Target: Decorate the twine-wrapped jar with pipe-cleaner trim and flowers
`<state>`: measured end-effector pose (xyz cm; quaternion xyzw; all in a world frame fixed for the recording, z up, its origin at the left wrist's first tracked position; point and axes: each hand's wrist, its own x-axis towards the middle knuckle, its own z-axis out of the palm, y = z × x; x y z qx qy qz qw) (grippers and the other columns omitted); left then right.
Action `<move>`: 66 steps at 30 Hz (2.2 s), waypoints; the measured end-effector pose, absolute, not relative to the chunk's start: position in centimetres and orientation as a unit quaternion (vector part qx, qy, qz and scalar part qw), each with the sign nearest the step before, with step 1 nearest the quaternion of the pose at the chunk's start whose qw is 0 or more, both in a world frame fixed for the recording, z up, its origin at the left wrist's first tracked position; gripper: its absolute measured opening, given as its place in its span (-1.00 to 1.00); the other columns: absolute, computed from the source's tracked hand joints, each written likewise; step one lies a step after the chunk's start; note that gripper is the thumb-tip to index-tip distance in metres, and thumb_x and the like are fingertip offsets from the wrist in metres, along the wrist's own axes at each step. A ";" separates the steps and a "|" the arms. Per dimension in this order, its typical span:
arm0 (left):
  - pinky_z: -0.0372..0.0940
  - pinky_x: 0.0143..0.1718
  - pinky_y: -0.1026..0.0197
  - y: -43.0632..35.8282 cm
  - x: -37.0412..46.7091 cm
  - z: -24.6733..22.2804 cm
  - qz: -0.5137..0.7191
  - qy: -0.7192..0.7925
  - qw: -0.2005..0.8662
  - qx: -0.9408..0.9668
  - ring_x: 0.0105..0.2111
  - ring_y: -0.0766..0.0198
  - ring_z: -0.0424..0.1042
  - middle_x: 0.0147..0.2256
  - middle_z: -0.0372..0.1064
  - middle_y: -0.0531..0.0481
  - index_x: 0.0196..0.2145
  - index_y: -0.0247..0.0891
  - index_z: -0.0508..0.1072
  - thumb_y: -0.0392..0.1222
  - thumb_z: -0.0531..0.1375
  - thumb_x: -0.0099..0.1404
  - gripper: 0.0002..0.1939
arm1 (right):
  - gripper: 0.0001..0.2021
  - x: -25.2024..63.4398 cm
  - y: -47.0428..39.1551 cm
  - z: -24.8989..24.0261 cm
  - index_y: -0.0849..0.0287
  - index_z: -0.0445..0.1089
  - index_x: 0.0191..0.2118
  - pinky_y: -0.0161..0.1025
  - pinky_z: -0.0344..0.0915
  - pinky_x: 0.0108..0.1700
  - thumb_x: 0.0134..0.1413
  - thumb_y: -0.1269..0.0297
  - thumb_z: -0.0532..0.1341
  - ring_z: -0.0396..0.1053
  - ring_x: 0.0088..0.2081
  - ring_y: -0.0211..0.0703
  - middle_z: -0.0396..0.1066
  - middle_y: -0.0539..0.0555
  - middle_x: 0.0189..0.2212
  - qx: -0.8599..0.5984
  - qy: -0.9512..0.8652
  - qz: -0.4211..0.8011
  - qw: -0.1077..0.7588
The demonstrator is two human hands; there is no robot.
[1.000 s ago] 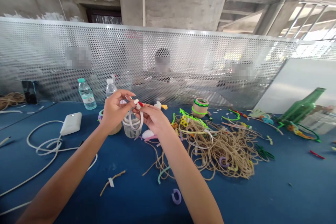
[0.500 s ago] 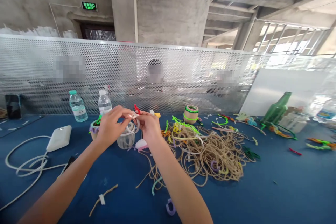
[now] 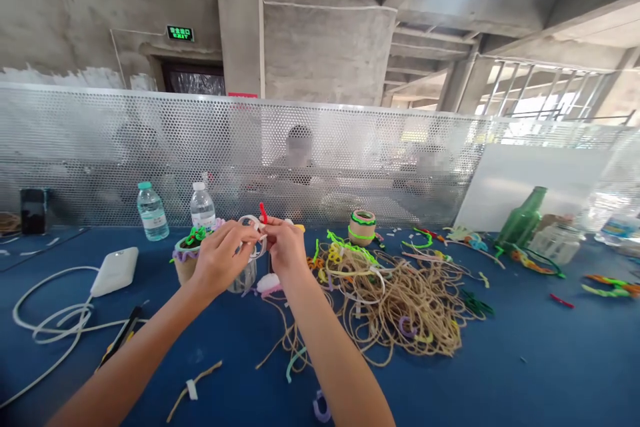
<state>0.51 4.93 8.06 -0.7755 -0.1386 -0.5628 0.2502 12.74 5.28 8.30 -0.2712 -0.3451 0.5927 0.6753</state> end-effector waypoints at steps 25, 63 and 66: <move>0.44 -0.37 0.31 3.2 -1.9 11.4 -0.651 -0.186 -0.248 -0.692 -0.38 0.37 0.41 -0.41 0.31 0.06 -0.26 -0.25 0.31 -0.31 0.27 0.12 -0.77 | -0.80 21.5 11.6 3.2 0.29 0.35 -0.43 -0.33 0.34 -0.36 0.16 0.28 0.22 0.34 -0.47 -0.36 0.38 -0.05 -0.49 -0.567 -0.427 0.279 0.647; 0.45 -0.37 0.32 7.7 0.8 11.2 -0.527 -0.141 -0.312 -0.778 -0.34 0.34 0.37 -0.33 0.22 0.02 -0.06 -0.22 0.31 -0.40 0.22 0.14 -0.60 | -0.73 18.6 4.9 10.6 -0.03 0.58 -0.36 -0.20 0.34 -0.16 0.01 0.49 0.18 0.43 -0.19 -0.20 0.49 -0.02 -0.24 -0.341 -0.732 0.127 0.576; 0.46 -0.36 0.30 7.8 0.8 11.3 -0.524 -0.137 -0.311 -0.781 -0.33 0.32 0.37 -0.32 0.22 0.00 -0.06 -0.22 0.31 -0.39 0.22 0.14 -0.61 | -0.75 18.5 5.0 10.4 0.00 0.58 -0.37 -0.18 0.36 -0.16 0.00 0.48 0.19 0.43 -0.20 -0.19 0.48 0.00 -0.24 -0.340 -0.725 0.149 0.581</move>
